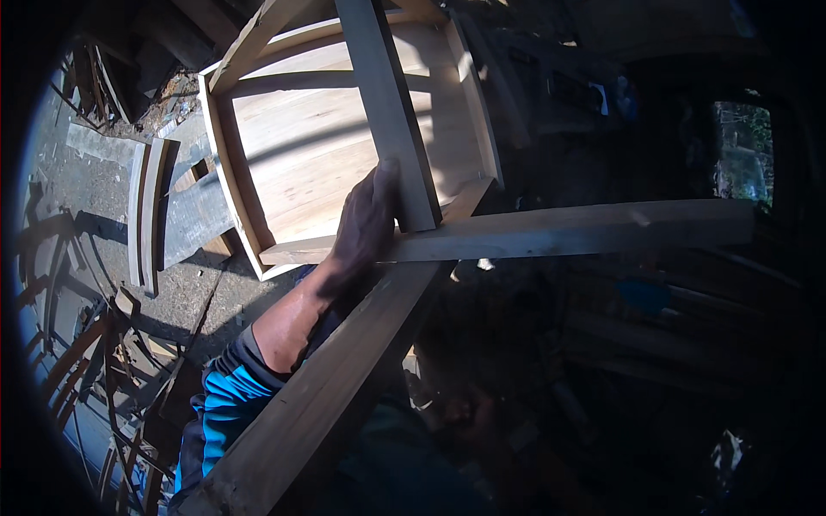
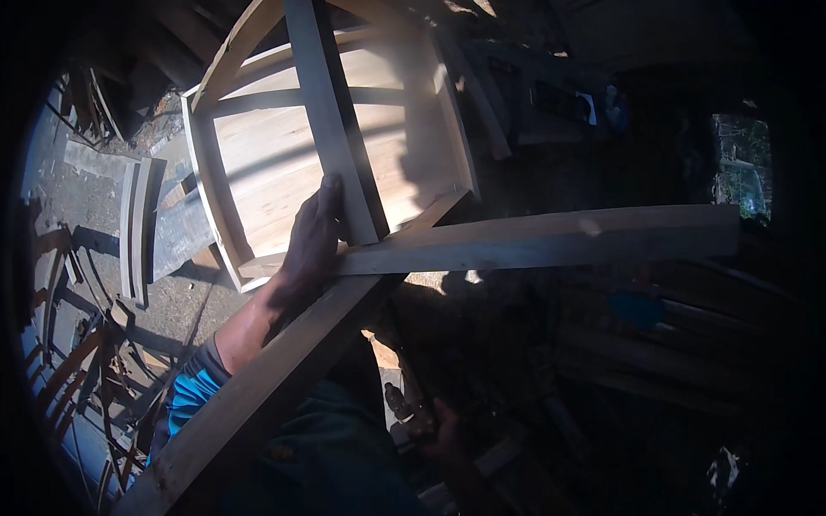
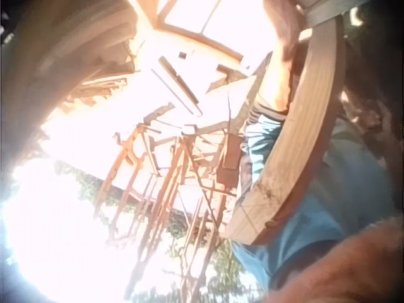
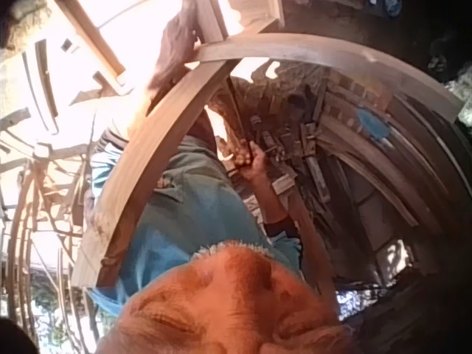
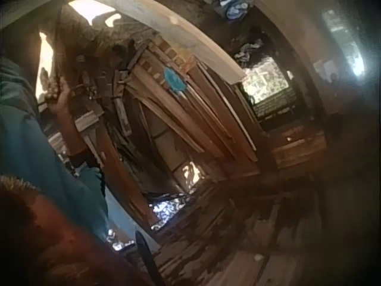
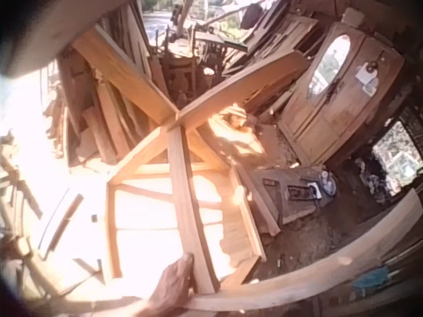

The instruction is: The person assembles a wooden chair frame by measuring and marking wooden pieces with a metal tool and fitting them together by hand.

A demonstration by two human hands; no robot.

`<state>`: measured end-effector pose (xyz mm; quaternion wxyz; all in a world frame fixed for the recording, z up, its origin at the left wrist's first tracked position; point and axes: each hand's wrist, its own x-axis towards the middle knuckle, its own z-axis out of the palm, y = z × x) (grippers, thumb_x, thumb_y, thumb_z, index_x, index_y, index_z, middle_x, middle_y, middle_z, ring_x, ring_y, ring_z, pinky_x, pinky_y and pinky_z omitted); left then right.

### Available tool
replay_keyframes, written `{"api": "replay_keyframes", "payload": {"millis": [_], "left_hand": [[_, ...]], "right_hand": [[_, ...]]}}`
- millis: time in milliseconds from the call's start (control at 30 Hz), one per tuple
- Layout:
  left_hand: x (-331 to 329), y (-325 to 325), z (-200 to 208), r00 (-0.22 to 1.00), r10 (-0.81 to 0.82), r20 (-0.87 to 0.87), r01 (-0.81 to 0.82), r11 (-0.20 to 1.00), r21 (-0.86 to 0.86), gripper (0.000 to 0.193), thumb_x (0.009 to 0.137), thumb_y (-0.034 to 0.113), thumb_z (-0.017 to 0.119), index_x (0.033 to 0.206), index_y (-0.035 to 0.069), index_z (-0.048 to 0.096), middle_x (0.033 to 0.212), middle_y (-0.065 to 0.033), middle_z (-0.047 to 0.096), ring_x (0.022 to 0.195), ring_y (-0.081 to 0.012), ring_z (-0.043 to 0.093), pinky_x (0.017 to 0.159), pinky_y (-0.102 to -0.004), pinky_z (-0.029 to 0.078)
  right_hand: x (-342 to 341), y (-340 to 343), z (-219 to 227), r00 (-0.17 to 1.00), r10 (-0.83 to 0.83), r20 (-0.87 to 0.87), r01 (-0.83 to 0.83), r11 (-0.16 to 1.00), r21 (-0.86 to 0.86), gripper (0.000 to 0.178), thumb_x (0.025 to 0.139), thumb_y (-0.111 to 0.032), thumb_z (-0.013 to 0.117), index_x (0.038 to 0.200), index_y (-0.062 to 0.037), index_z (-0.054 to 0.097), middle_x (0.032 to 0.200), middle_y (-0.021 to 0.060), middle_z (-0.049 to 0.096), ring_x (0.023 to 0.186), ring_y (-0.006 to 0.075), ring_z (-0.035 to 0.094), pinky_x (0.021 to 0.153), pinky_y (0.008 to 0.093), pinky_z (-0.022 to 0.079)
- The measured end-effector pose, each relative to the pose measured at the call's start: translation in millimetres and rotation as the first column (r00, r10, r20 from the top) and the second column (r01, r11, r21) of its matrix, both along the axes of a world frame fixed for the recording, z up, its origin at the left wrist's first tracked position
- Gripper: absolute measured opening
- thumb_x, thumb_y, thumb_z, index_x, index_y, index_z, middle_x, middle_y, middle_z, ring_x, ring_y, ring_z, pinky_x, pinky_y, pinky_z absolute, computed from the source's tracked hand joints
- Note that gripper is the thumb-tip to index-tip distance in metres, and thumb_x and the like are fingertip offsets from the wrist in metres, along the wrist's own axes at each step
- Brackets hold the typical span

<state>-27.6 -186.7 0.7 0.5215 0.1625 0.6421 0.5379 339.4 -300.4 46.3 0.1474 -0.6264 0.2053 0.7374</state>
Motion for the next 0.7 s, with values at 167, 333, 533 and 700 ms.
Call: {"api": "replay_keyframes", "payload": {"millis": [167, 333, 533, 700], "left_hand": [[-2.5, 12.5, 13.9, 0.992, 0.001, 0.125, -0.018, 0.991, 0.136, 0.053, 0.089, 0.048, 0.056, 0.107, -0.002, 0.054, 0.086, -0.0075, 0.059, 0.078, -0.0144, 0.057, 0.076, -0.0302, 0.047], [0.0, 13.8, 10.1, 0.999, 0.051, 0.018, -0.052, 0.998, 0.034, 0.049, 0.076, 0.031, 0.073, 0.105, -0.002, 0.052, 0.085, -0.0077, 0.058, 0.076, -0.014, 0.057, 0.071, -0.0293, 0.048], [6.3, 12.0, 14.8, 0.999, 0.032, 0.0, -0.032, 0.999, 0.006, 0.041, 0.072, 0.026, 0.069, 0.095, -0.003, 0.052, 0.077, -0.0102, 0.06, 0.073, -0.0168, 0.06, 0.066, -0.0304, 0.048], [2.8, 15.8, 23.9, 0.997, -0.079, -0.021, 0.079, 0.996, -0.033, 0.037, 0.076, 0.028, 0.067, 0.094, -0.002, 0.054, 0.072, -0.0087, 0.062, 0.066, -0.0168, 0.06, 0.061, -0.0317, 0.048]], "right_hand": [[-1.0, -2.6, -1.0, 0.993, -0.064, -0.099, 0.066, 0.998, 0.016, 0.03, 0.096, -0.031, 0.042, 0.099, -0.0045, 0.056, 0.056, -0.0013, 0.035, 0.046, 0.0105, 0.036, 0.045, 0.0268, 0.035], [-7.4, -12.2, -5.4, 0.996, -0.067, -0.054, 0.067, 0.998, 0.004, 0.031, 0.097, -0.03, 0.039, 0.096, -0.0056, 0.057, 0.056, -0.001, 0.035, 0.044, 0.0107, 0.033, 0.043, 0.0262, 0.033], [18.4, 6.2, -4.2, 0.999, -0.02, -0.032, 0.022, 0.999, 0.045, 0.028, 0.097, -0.032, 0.042, 0.099, -0.008, 0.057, 0.055, -0.0012, 0.036, 0.043, 0.0096, 0.031, 0.041, 0.0249, 0.029], [5.2, -8.5, -10.3, 0.995, -0.081, -0.06, 0.08, 0.997, -0.024, 0.031, 0.098, -0.033, 0.04, 0.097, -0.0048, 0.052, 0.055, -0.0004, 0.035, 0.042, 0.0098, 0.029, 0.041, 0.0241, 0.026]]}}
